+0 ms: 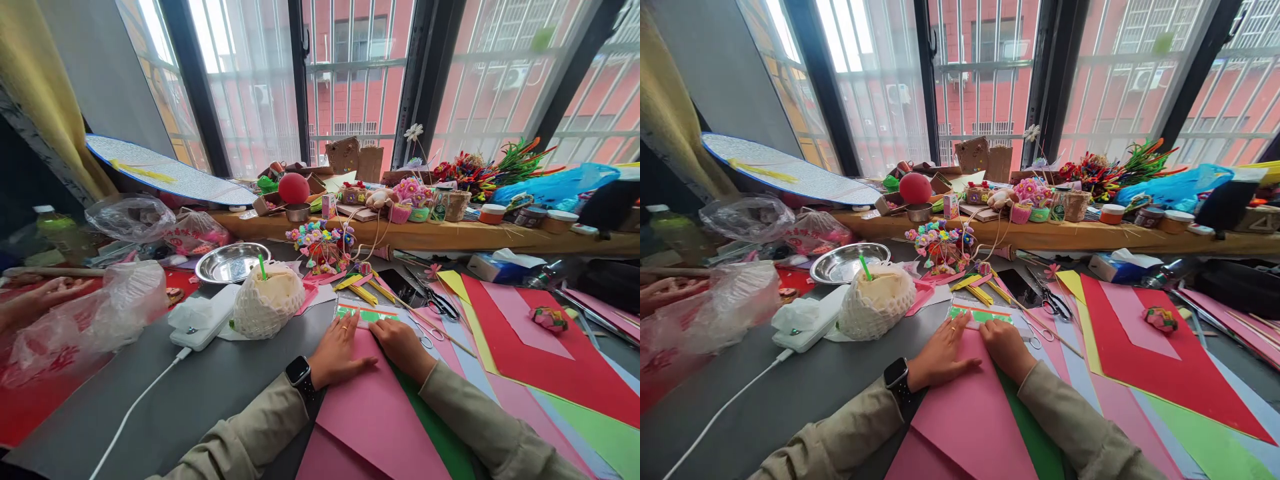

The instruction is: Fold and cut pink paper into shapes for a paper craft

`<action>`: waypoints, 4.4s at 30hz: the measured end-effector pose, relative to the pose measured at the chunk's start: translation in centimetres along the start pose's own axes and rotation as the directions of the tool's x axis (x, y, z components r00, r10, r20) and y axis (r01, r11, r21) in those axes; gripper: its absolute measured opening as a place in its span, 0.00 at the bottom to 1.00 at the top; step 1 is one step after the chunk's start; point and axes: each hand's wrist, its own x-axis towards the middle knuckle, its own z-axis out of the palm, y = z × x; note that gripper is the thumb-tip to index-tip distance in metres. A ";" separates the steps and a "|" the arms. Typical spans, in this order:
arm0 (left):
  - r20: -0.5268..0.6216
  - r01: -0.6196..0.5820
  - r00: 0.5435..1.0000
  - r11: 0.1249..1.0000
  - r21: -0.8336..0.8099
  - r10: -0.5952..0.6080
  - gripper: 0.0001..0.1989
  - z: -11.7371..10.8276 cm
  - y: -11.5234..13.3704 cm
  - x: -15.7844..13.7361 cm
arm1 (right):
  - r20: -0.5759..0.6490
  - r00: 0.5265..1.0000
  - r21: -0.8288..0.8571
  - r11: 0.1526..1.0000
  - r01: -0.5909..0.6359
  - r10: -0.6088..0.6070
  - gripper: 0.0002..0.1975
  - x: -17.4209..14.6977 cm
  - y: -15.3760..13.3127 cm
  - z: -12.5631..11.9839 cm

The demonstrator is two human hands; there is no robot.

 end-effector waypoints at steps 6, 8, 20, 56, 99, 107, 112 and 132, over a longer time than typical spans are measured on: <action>0.022 0.001 1.000 1.000 0.021 -0.002 0.44 -0.3 0.2 -0.1 | -0.017 1.000 0.003 1.000 0.011 -0.011 0.08 -0.3 -0.1 0.0; 0.026 -0.003 1.000 1.000 0.017 0.003 0.45 -0.3 0.2 0.0 | -0.019 1.000 0.003 1.000 0.014 -0.014 0.08 -0.4 -0.1 0.0; 0.016 -0.001 1.000 1.000 -0.015 0.001 0.43 -0.7 0.4 0.1 | -0.045 0.997 0.015 0.998 0.061 -0.060 0.08 -1.4 0.0 -0.2; 0.012 -0.068 0.998 0.993 0.097 0.067 0.31 -0.8 0.8 -0.2 | -0.066 0.994 0.136 0.987 0.091 -0.082 0.06 -3.5 0.3 -0.8; 0.053 -0.001 0.999 0.981 0.194 -0.010 0.28 -1.2 -0.3 -0.3 | -0.204 0.956 0.144 0.959 0.243 -0.212 0.11 -6.9 0.2 -1.5; 0.040 -0.013 0.999 0.985 0.173 0.006 0.32 -1.0 -0.4 -0.3 | -0.282 0.921 0.180 0.928 0.326 -0.269 0.15 -8.4 0.9 -2.1; 0.041 -0.016 0.999 0.986 0.167 0.009 0.31 -1.1 -0.4 -0.4 | -0.288 0.914 0.168 0.924 0.342 -0.286 0.17 -9.4 1.0 -2.6; 0.058 -0.011 0.998 0.988 0.156 0.002 0.33 -1.3 -0.3 -0.4 | -0.275 0.879 0.019 0.912 0.410 -0.389 0.15 -15.4 0.8 -4.3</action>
